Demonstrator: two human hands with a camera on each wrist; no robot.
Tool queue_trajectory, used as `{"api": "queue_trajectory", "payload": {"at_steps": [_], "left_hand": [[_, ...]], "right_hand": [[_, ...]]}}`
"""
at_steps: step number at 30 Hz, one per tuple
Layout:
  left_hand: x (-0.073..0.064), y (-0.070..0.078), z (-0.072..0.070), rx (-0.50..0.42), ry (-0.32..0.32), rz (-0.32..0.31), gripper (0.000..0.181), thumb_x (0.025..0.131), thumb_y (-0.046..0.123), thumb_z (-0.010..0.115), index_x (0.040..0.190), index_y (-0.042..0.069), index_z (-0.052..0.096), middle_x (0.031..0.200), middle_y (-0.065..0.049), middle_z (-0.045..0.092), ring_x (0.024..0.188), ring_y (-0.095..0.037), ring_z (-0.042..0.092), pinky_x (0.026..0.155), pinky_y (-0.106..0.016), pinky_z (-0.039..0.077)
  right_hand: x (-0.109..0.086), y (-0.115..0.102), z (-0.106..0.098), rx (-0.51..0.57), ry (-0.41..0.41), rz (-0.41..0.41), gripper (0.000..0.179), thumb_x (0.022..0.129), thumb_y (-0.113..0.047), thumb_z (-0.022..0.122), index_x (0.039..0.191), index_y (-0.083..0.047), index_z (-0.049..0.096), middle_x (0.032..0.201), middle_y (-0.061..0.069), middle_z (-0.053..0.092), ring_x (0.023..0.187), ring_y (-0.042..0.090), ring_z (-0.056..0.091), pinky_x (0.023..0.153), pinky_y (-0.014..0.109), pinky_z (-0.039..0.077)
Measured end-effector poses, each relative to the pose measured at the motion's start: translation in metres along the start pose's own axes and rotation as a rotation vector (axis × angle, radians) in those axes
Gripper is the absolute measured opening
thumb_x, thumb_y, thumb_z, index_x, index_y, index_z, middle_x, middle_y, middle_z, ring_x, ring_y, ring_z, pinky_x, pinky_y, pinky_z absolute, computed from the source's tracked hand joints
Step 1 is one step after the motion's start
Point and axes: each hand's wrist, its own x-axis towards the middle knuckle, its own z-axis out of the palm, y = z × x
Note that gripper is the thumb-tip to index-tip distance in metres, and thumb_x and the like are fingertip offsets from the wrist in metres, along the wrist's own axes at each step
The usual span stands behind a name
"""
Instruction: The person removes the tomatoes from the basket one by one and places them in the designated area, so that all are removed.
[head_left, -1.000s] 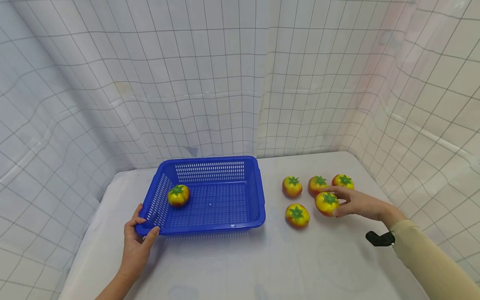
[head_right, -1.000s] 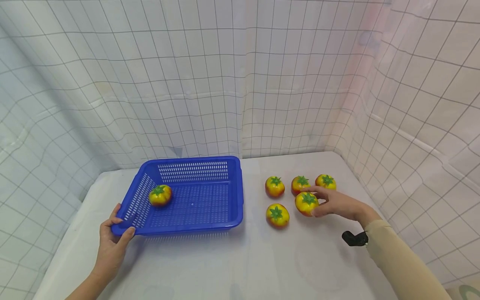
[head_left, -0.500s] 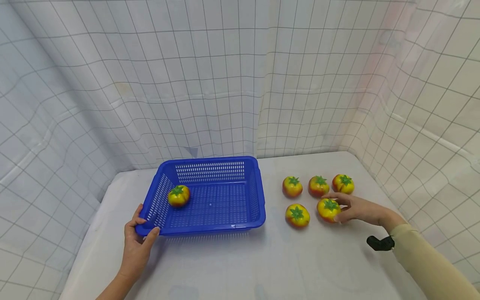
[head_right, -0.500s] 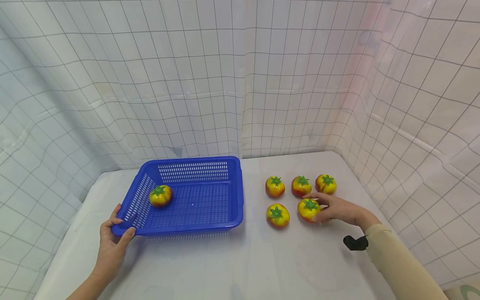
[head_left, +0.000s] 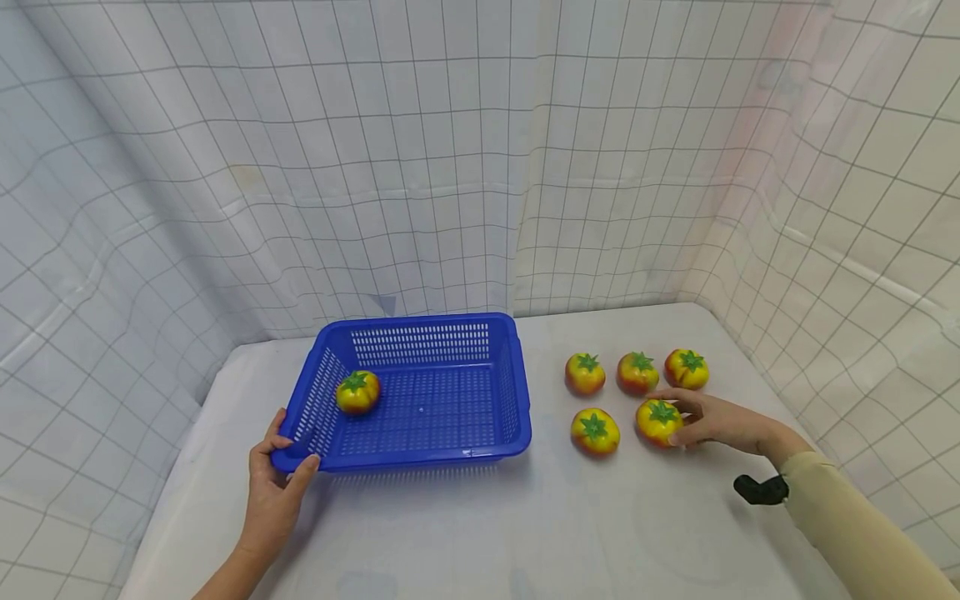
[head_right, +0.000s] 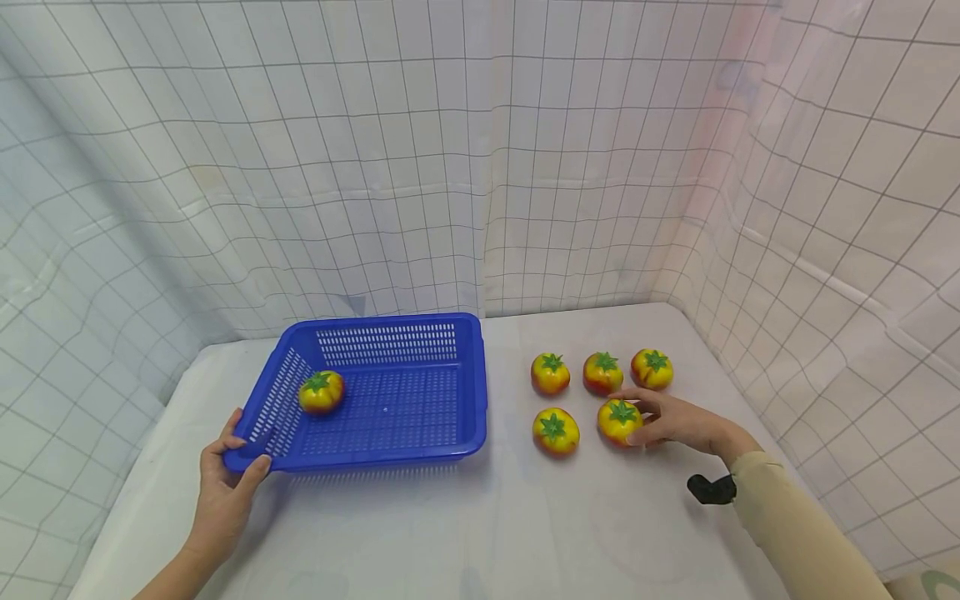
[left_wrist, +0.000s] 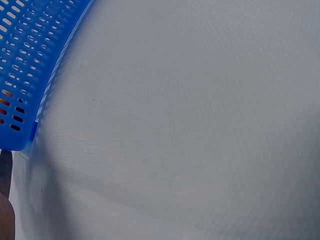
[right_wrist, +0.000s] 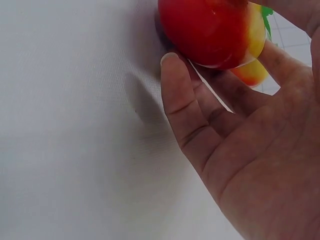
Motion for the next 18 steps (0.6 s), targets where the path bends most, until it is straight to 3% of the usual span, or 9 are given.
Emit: {"api": "queue_trajectory", "payload": {"at_steps": [18], "left_hand": [[0.0007, -0.0006, 0.0012, 0.01, 0.0, -0.016, 0.04, 0.105, 0.005, 0.056, 0.13, 0.017, 0.028, 0.171, 0.006, 0.006, 0.152, -0.036, 0.013, 0.095, -0.004, 0.039]], "right_hand": [[-0.0001, -0.0013, 0.0007, 0.003, 0.02, 0.005, 0.075, 0.091, -0.027, 0.075, 0.154, -0.013, 0.039, 0.151, 0.025, 0.035, 0.122, 0.033, 0.047, 0.091, 0.038, 0.054]]}}
